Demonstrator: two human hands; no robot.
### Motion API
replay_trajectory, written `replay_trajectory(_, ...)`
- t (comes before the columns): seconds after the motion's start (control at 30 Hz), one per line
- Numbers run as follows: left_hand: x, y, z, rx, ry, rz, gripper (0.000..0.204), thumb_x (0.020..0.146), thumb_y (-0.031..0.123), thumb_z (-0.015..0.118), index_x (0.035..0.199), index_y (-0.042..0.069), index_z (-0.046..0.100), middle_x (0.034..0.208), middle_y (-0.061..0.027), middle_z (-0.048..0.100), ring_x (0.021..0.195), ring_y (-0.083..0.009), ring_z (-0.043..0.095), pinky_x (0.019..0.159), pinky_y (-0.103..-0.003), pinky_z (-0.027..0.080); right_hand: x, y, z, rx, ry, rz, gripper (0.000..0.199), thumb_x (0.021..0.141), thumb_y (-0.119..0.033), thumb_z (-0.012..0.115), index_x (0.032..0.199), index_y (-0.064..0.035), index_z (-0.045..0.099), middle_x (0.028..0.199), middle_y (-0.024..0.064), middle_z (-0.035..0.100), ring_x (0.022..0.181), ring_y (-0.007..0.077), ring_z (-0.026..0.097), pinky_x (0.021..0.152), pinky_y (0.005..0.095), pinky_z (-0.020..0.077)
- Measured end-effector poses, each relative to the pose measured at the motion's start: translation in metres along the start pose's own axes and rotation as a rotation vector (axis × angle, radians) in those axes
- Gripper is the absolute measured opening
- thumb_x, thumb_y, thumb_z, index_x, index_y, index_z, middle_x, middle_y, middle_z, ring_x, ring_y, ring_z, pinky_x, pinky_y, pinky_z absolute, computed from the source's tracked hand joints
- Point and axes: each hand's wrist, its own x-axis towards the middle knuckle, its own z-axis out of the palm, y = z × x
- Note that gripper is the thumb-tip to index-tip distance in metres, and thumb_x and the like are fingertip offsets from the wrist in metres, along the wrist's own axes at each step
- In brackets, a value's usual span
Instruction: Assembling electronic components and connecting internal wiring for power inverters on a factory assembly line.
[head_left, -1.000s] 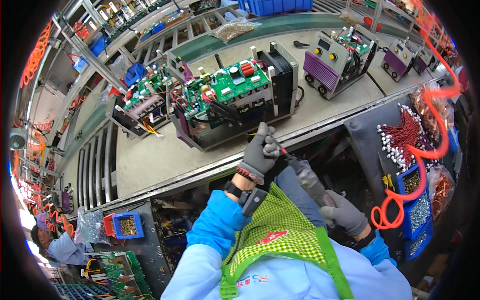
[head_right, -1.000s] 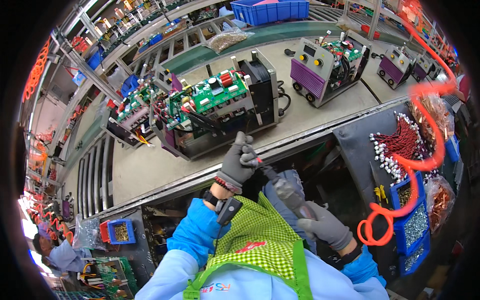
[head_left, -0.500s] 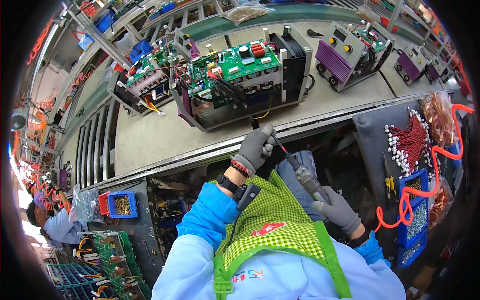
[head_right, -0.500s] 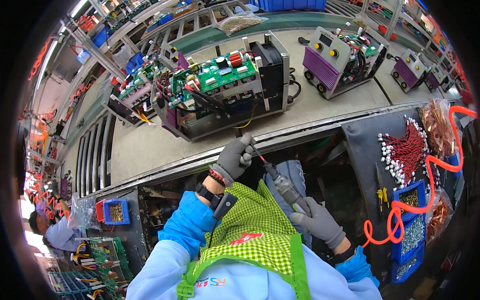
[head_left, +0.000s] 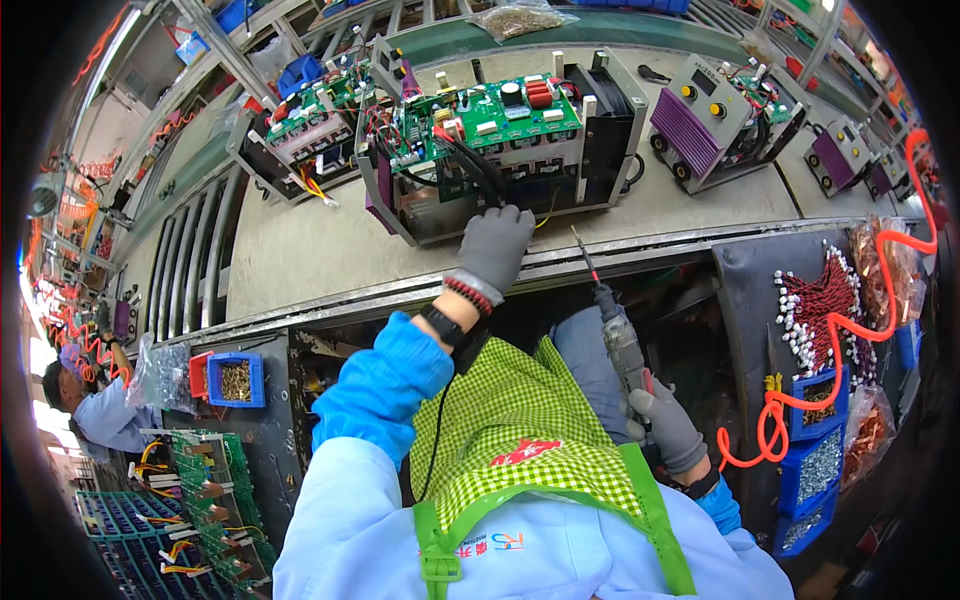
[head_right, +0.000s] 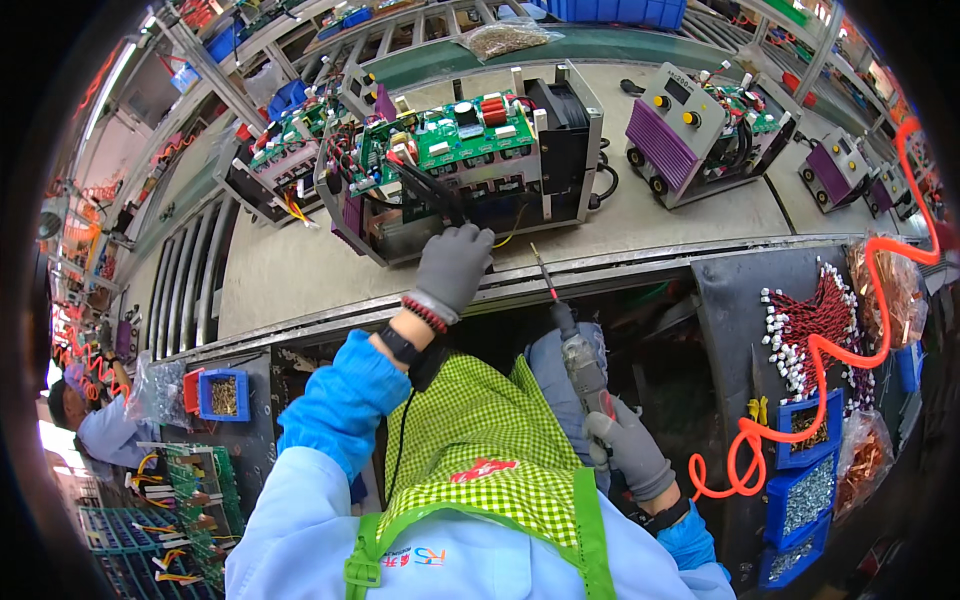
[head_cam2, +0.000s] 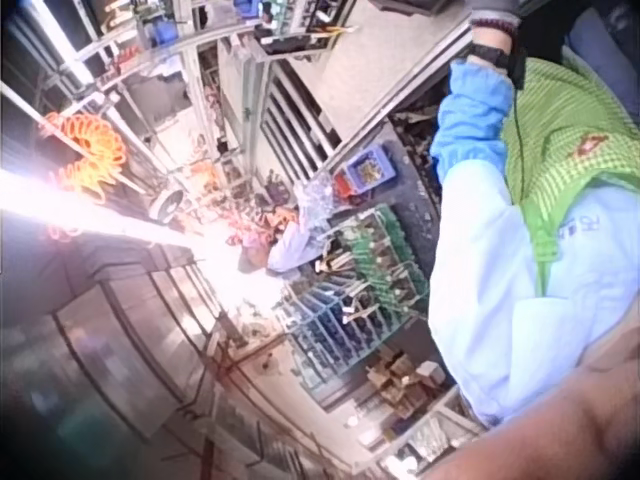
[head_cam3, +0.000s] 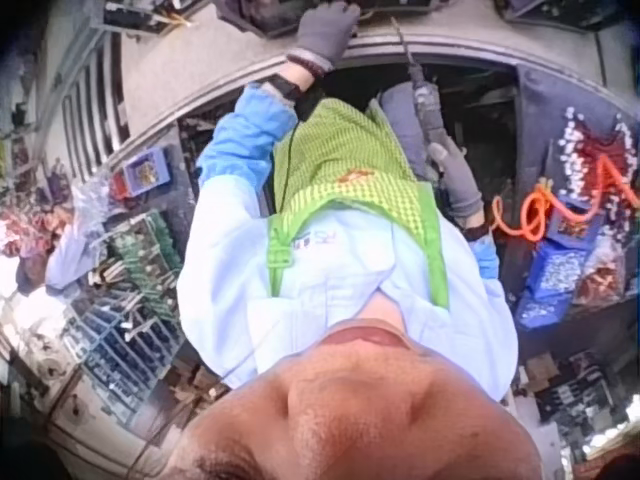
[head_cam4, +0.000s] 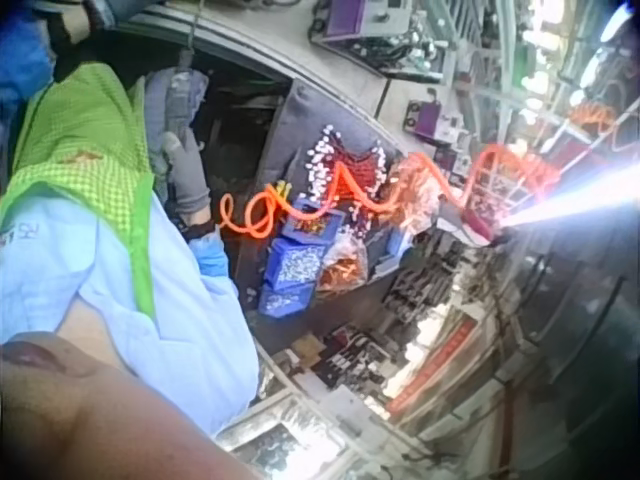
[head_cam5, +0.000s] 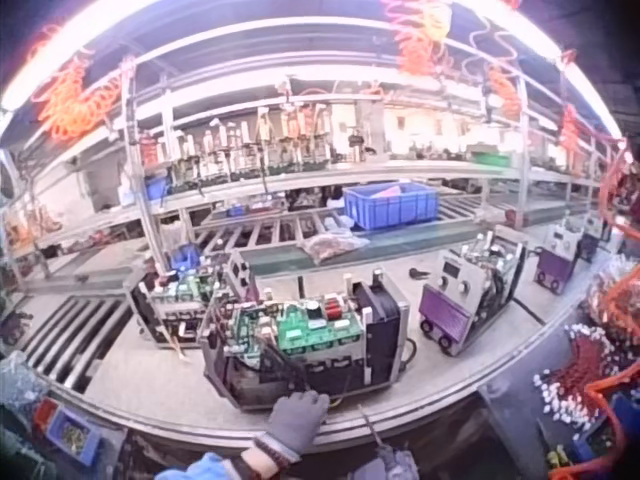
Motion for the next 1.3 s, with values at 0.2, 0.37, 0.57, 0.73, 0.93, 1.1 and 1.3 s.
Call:
replay_trajectory(0.2,0.018,0.011,0.014,-0.09,-0.316,-0.152,0.012,0.082,0.011,0.061,0.091,0.008,0.068,0.089,-0.0128,0.068,0.086,-0.0304,0.067,0.076,-0.041,0.052,-0.004,0.006,-0.004,0.093,0.068,-0.045,0.042,0.087,-0.036,0.063,0.118,-0.0098,0.052,0.084,0.0017,0.054,0.055,0.0082,0.048,0.046,0.0209,0.0372)
replay_trajectory(0.37,0.025,0.014,0.062,-1.168,-0.49,-0.306,0.018,0.088,0.012,0.062,0.103,0.003,0.062,0.095,-0.013,0.067,0.081,-0.025,0.066,0.071,-0.033,0.051,-0.008,0.0,-0.003,0.077,0.081,-0.012,0.044,0.087,-0.035,0.063,0.121,-0.0096,0.052,0.084,0.0016,0.053,0.057,0.0084,0.048,0.049,0.0223,0.0384)
replay_trajectory(0.57,0.027,0.058,0.058,-2.357,-0.1,-0.729,0.015,0.096,0.011,0.057,0.109,0.005,0.053,0.106,-0.0116,0.06,0.097,-0.0207,0.062,0.076,-0.026,0.055,-0.01,0.001,0.002,0.126,0.088,-0.029,0.027,0.089,-0.022,0.059,0.109,-0.006,0.052,0.08,0.0013,0.053,0.056,0.0082,0.05,0.047,0.024,0.0391)
replay_trajectory(0.73,0.024,0.062,0.061,-2.364,-0.073,-0.72,0.014,0.096,0.01,0.056,0.109,0.005,0.053,0.104,-0.0111,0.061,0.093,-0.0186,0.063,0.072,-0.025,0.054,-0.004,0.0,0.006,0.065,0.109,-0.023,0.024,0.089,-0.023,0.059,0.106,-0.0066,0.053,0.077,-0.0002,0.052,0.056,0.0075,0.049,0.049,0.0236,0.0389)
replay_trajectory(0.93,0.026,0.066,0.06,-2.348,-0.011,-0.735,0.012,0.097,0.009,0.055,0.108,0.005,0.054,0.101,-0.0101,0.062,0.085,-0.0157,0.062,0.067,-0.022,0.052,-0.001,-0.001,0.003,0.004,0.094,-0.014,0.031,0.09,-0.026,0.059,0.114,-0.0074,0.052,0.08,0.0004,0.053,0.059,0.0076,0.048,0.051,0.0227,0.0395)
replay_trajectory(1.1,0.025,0.067,0.064,-2.325,0.0,-0.742,0.011,0.097,0.01,0.054,0.107,0.005,0.054,0.103,-0.0092,0.062,0.086,-0.0151,0.063,0.068,-0.023,0.052,0.002,0.004,0.002,-0.006,0.096,-0.007,0.038,0.09,-0.025,0.057,0.124,-0.0083,0.052,0.083,0.001,0.055,0.059,0.0081,0.048,0.051,0.0222,0.0401)
replay_trajectory(1.3,0.028,0.062,0.059,-2.118,-0.124,-0.725,0.017,0.096,0.016,0.058,0.109,0.005,0.059,0.1,-0.0064,0.064,0.081,-0.0124,0.061,0.067,-0.025,0.05,0.011,0.0,0.002,0.089,0.11,0.008,0.025,0.091,-0.03,0.06,0.102,-0.0085,0.054,0.076,-0.0012,0.052,0.054,0.007,0.049,0.047,0.0223,0.0398)
